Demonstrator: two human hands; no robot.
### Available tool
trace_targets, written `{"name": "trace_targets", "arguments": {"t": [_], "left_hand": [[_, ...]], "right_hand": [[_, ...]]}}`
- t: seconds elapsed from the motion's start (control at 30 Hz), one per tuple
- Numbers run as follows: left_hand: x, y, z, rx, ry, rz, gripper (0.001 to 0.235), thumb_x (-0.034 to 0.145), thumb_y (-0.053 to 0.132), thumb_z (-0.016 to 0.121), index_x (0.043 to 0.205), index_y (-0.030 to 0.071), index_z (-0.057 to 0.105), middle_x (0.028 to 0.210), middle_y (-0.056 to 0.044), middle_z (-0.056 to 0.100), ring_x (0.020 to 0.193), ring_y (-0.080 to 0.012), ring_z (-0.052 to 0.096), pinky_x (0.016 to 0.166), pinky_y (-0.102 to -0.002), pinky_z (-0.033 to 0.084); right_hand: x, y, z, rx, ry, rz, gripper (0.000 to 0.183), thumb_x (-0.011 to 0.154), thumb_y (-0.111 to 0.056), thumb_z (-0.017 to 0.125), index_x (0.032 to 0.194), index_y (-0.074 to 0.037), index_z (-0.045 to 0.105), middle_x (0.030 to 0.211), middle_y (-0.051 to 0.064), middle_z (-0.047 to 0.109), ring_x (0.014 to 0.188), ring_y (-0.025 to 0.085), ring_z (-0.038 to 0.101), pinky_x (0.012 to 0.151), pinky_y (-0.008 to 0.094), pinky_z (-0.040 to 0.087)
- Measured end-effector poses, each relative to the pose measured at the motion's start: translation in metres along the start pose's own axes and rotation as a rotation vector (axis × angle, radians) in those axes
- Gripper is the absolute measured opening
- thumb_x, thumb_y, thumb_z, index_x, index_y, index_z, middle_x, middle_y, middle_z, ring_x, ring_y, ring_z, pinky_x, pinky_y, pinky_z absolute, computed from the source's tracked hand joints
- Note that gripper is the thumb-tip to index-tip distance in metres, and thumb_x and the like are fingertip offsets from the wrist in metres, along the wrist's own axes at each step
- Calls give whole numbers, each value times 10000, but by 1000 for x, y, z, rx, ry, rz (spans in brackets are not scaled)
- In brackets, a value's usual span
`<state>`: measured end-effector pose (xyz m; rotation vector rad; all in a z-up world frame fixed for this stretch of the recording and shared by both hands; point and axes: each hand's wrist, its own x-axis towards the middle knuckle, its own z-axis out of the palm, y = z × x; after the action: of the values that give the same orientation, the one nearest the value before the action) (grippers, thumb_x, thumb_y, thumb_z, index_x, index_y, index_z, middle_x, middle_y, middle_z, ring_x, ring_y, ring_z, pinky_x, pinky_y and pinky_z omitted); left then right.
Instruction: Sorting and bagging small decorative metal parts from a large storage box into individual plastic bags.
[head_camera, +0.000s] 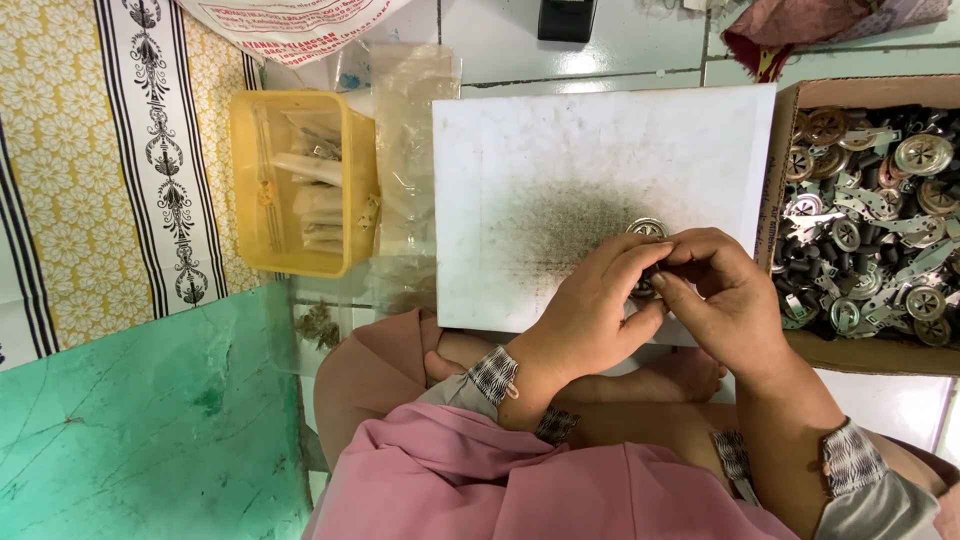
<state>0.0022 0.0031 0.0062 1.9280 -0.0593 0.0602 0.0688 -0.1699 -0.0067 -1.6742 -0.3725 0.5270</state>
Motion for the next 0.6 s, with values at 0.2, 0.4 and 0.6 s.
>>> {"name": "trace_targets", "arguments": {"t": [0.2,0.4,0.6], "left_hand": [[1,-12,11,114,137,133,580,845,95,706,1402,70,543,1249,-174,598,1127,-387,681,960,-464,608],[1,-14,13,130,161,160,570,853,99,704,1398,61,542,1241,-176,598,1123,-384,679,964,-474,601],[2,-12,12,124,163,161,567,855,91,702,1397,55,542,1240,-185,601,1116,-392,678,954,-485,602]], "right_hand": [[4,17,-2,93,31,-106,214,882,147,703,1063,102,598,1071,242,628,1015,303,694,813,408,593],[3,16,-1,97,36,-100,223,880,146,706,1069,93,601,1076,234,633,992,290,697,799,384,582],[5,15,0,109,32,-96,211,889,137,702,1068,91,599,1071,235,632,971,283,689,781,384,578]]}}
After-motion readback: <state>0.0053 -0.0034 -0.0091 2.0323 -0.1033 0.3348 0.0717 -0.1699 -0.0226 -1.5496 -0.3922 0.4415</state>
